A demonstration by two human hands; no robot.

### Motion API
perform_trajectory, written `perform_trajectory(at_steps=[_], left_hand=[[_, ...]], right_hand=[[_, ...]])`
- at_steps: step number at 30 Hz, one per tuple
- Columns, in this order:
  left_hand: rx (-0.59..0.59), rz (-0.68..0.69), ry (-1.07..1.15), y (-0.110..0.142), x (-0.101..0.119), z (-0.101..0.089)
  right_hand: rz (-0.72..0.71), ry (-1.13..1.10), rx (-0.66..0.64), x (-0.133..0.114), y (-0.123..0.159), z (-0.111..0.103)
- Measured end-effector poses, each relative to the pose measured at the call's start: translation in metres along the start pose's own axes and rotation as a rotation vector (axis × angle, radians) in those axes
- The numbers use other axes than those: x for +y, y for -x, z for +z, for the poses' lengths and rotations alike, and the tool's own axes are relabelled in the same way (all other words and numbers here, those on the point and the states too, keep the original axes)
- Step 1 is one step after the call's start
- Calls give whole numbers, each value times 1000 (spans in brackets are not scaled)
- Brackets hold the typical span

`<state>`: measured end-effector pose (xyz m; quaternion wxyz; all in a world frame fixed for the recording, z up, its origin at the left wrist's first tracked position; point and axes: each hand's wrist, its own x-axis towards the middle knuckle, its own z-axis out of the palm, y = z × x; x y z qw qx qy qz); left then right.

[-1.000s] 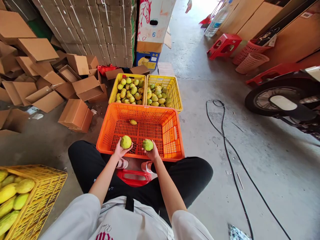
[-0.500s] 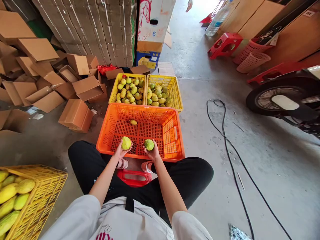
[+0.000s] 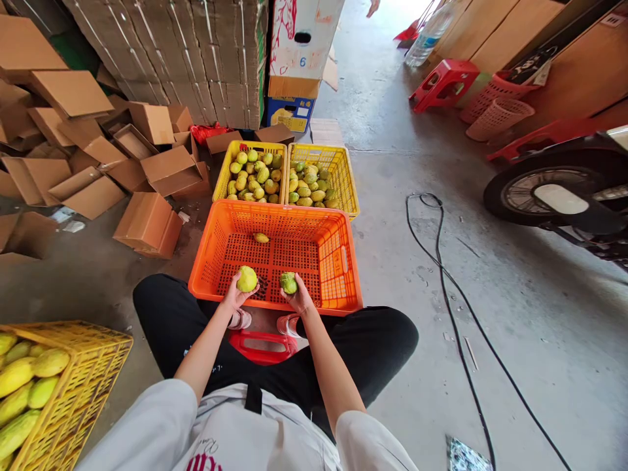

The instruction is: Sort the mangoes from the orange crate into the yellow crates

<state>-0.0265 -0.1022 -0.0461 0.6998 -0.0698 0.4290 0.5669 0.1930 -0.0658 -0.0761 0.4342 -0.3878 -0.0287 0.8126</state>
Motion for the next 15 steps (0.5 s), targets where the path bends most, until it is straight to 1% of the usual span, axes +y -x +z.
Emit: perform_trajectory(at_steps=[3,7,10,13,15], left_hand=[[-14,-50,5,1,2,1],[-85,-112,30,2,5,1],[-124,-149,42,3,5,1],[-129,-159,46,3,5,1],[-132,-157,40,4,5,2]], right_hand=[[-22,15,-2,2,1,0],[-22,57,-52,3,2,1],[22,69,-57,3,2,5],[77,50,-47,-1,3,9],[83,18,-32,-4,5,11]])
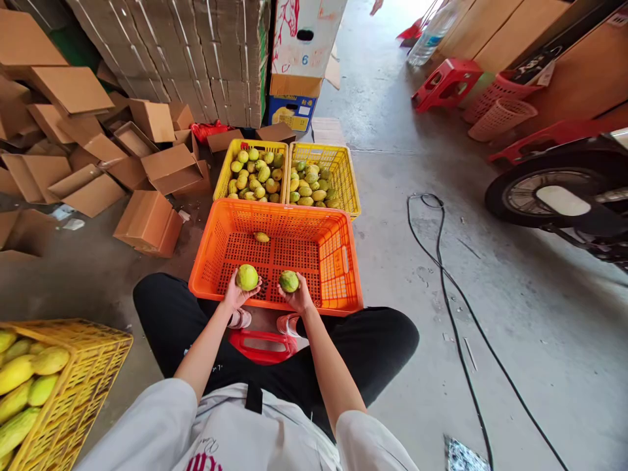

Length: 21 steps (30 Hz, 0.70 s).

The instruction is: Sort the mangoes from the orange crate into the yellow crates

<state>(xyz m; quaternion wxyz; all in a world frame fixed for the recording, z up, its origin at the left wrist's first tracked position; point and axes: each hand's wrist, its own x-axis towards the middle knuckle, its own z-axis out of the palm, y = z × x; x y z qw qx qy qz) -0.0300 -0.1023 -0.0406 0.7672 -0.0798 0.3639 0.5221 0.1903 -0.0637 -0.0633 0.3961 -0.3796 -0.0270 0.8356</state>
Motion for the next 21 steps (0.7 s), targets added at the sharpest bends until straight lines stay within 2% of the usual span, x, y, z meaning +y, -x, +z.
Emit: perform_trajectory(at_steps=[14,21], left_hand=[[28,68,-50,1,-3,-2],[49,117,-62,-3,-4,-4]], right_hand=[[-98,-15,-90,-1,4,3],[-162,17,-74,4,3,-1]])
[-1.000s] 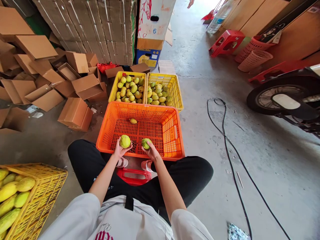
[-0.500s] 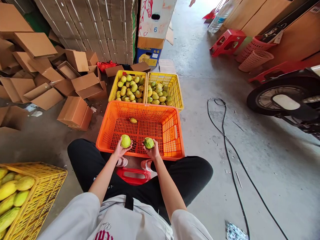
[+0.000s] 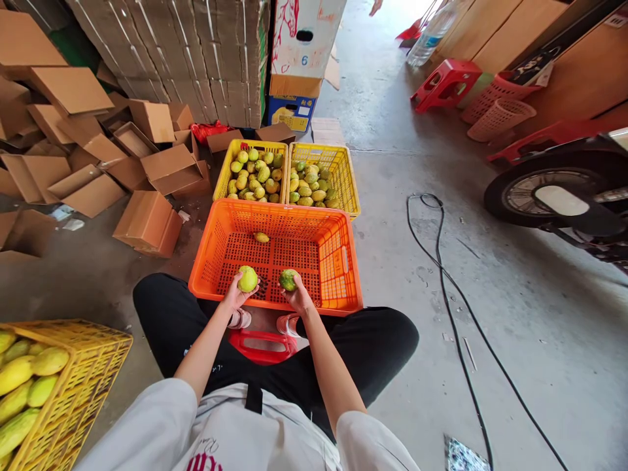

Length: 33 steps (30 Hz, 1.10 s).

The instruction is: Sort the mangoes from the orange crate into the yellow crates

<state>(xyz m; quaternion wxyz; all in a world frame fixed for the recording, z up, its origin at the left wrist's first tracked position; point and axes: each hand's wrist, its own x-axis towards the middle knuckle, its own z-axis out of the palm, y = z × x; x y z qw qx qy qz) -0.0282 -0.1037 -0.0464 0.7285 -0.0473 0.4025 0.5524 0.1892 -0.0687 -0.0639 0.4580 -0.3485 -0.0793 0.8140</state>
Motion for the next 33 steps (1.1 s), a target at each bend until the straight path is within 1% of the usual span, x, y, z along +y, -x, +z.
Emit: perform_trajectory(at_steps=[3,6,8,11,15,20,22,26,30,33], left_hand=[[9,11,15,-1,0,0],[52,14,4,-5,-1,-1],[84,1,-21,-7,-2,-2],[98,-20,-41,-10,-3,-4],[82,-3,0,-9,-4,-5],[-7,11,24,-4,-3,-4],[-25,5,17,-2,-3,-2],[-38,3,5,0,-2,0],[-41,-5,12,0,-1,1],[3,13,31,0,0,0]], right_hand=[[-23,21,-9,2,-1,-1],[-25,24,-21,3,-1,-1],[-11,28,-26,2,-2,-2],[30,36,-22,2,-2,-3],[78,17,12,2,-2,-3],[69,-31,86,1,-4,-2],[77,-12,63,1,-4,-2],[151,68,-7,1,-6,0],[169,136,0,2,-8,2],[137,172,13,4,-9,3]])
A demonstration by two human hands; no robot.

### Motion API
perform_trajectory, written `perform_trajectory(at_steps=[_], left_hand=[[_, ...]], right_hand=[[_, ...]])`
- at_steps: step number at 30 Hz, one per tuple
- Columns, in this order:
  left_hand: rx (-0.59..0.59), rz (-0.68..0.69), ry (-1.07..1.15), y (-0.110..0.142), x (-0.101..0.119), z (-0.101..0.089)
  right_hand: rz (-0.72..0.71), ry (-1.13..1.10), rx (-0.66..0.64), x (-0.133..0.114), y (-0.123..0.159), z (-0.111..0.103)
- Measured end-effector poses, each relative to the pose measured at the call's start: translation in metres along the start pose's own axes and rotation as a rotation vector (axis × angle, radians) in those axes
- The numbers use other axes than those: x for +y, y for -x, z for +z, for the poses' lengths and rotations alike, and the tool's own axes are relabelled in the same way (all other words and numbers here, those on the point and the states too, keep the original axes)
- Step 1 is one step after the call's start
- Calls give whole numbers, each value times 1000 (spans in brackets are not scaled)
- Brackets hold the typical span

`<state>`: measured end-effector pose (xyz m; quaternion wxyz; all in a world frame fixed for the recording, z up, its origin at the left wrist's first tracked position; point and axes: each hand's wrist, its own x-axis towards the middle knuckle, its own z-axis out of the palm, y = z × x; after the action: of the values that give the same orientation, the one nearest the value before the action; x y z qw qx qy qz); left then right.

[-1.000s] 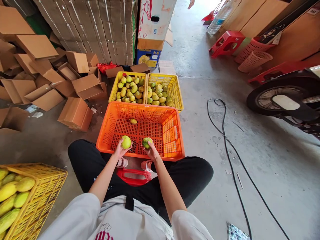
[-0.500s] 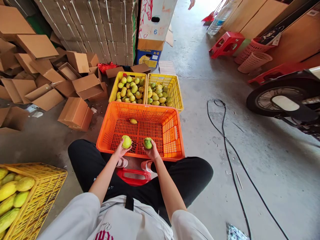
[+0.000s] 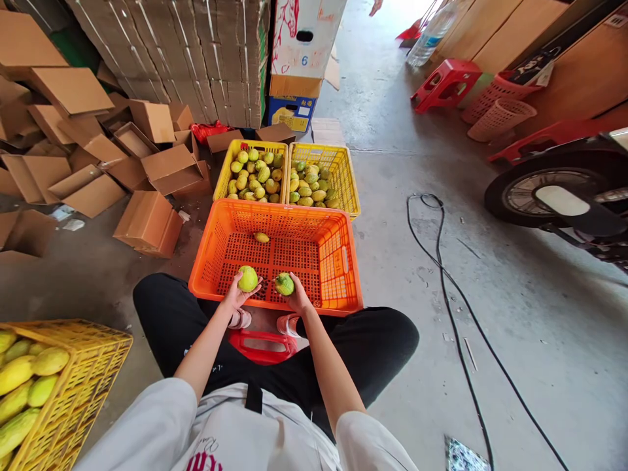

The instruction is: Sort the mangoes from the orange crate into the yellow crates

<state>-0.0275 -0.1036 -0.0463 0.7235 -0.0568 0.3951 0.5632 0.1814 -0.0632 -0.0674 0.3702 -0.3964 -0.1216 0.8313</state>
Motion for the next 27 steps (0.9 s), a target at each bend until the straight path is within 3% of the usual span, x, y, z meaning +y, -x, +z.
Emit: perform_trajectory(at_steps=[5,13,17,27], left_hand=[[83,25,26,-2,2,1],[-39,-104,-4,-2,5,3],[-40,-125,0,-2,5,3],[-41,-38,30,1,3,-3]], right_hand=[[-79,102,-5,2,3,3],[-129,112,-43,0,9,2],[-148,112,-44,0,7,-1],[-32,187,-86,-1,5,2]])
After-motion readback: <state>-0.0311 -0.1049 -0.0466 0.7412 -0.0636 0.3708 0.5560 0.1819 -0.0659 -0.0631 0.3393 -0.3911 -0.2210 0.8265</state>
